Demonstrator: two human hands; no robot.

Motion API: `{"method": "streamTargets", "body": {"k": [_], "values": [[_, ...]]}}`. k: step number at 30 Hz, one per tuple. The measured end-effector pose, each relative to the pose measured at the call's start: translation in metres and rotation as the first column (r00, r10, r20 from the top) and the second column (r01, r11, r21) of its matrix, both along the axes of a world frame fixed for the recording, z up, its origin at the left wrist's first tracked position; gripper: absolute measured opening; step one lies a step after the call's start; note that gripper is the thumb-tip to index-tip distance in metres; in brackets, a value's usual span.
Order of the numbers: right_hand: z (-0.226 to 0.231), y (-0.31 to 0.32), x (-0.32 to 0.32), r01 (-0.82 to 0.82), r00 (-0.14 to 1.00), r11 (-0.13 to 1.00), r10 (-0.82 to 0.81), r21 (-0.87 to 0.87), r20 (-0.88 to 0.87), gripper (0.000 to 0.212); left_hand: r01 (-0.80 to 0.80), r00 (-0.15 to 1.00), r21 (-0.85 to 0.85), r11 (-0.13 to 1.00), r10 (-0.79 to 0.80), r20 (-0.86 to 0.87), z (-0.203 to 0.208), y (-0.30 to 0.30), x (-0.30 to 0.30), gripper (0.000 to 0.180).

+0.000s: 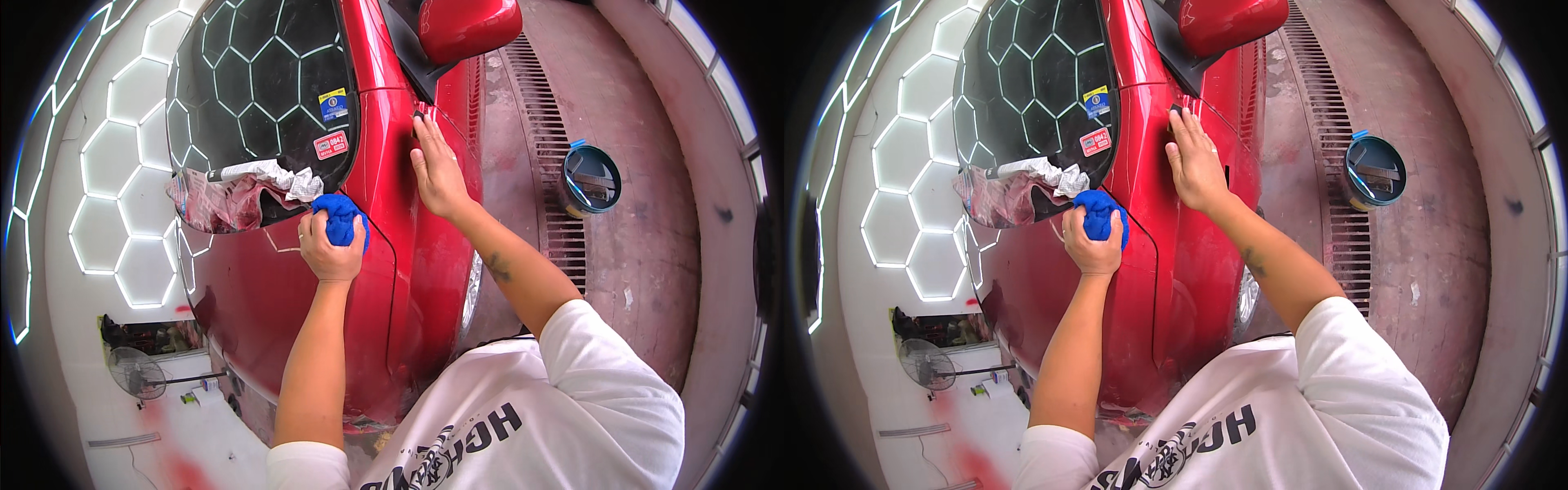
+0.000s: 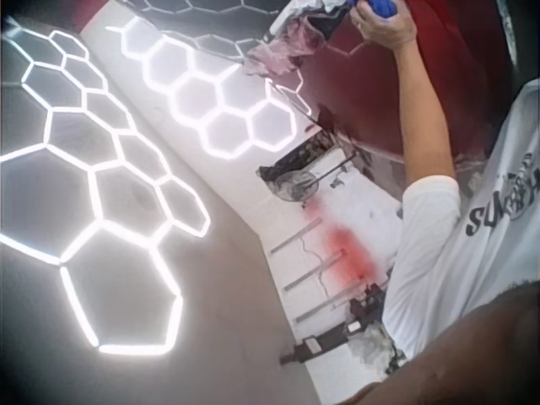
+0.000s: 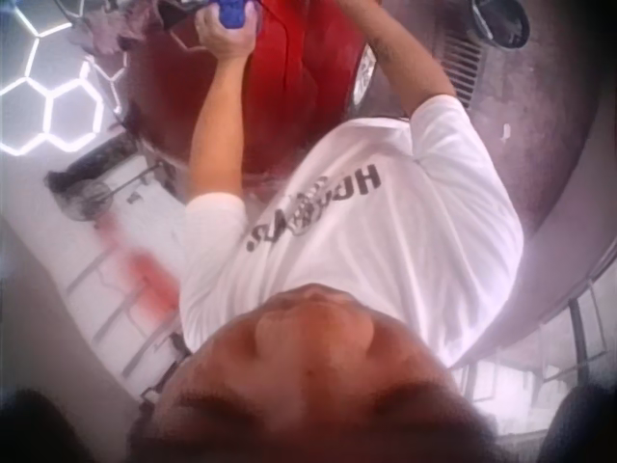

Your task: The person wipes the hood and front fender of a red car using a blue microfiber cloth and a small black scraper. They repeatedly rub the surface and scrape along panel lines and edges.

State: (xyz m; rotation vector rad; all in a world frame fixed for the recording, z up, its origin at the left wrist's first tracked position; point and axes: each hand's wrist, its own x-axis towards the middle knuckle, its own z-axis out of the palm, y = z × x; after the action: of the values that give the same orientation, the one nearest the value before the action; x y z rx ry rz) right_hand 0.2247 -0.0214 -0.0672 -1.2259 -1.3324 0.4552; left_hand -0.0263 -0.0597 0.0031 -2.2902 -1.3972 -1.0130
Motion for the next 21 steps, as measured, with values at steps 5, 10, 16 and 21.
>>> {"method": "streamTargets", "body": {"k": [5, 10, 16, 21], "values": [[-0.022, -0.053, -0.048, -0.110, 0.913, 0.992, 0.126, -0.064, 0.388, 0.065, -0.003, 1.000, -0.019, 1.000, 0.003, -0.009, 0.003, -0.001, 0.002, 0.052], [-0.060, -0.143, -0.062, -0.285, 0.796, 0.927, 0.370, -0.243, 0.480, 0.071, 0.031, 0.999, 0.038, 0.999, -0.031, 0.006, 0.003, 0.002, 0.001, 0.052], [-0.009, -0.073, -0.050, -0.234, 0.855, 0.970, 0.240, -0.071, 0.461, 0.065, 0.023, 1.000, 0.024, 0.999, -0.023, 0.004, 0.003, 0.002, 0.001, 0.052], [-0.066, -0.153, -0.015, -0.344, 0.726, 0.901, 0.434, -0.265, 0.533, 0.062, -0.008, 1.000, -0.009, 1.000, 0.008, 0.016, 0.003, -0.001, 0.005, 0.053]]}}
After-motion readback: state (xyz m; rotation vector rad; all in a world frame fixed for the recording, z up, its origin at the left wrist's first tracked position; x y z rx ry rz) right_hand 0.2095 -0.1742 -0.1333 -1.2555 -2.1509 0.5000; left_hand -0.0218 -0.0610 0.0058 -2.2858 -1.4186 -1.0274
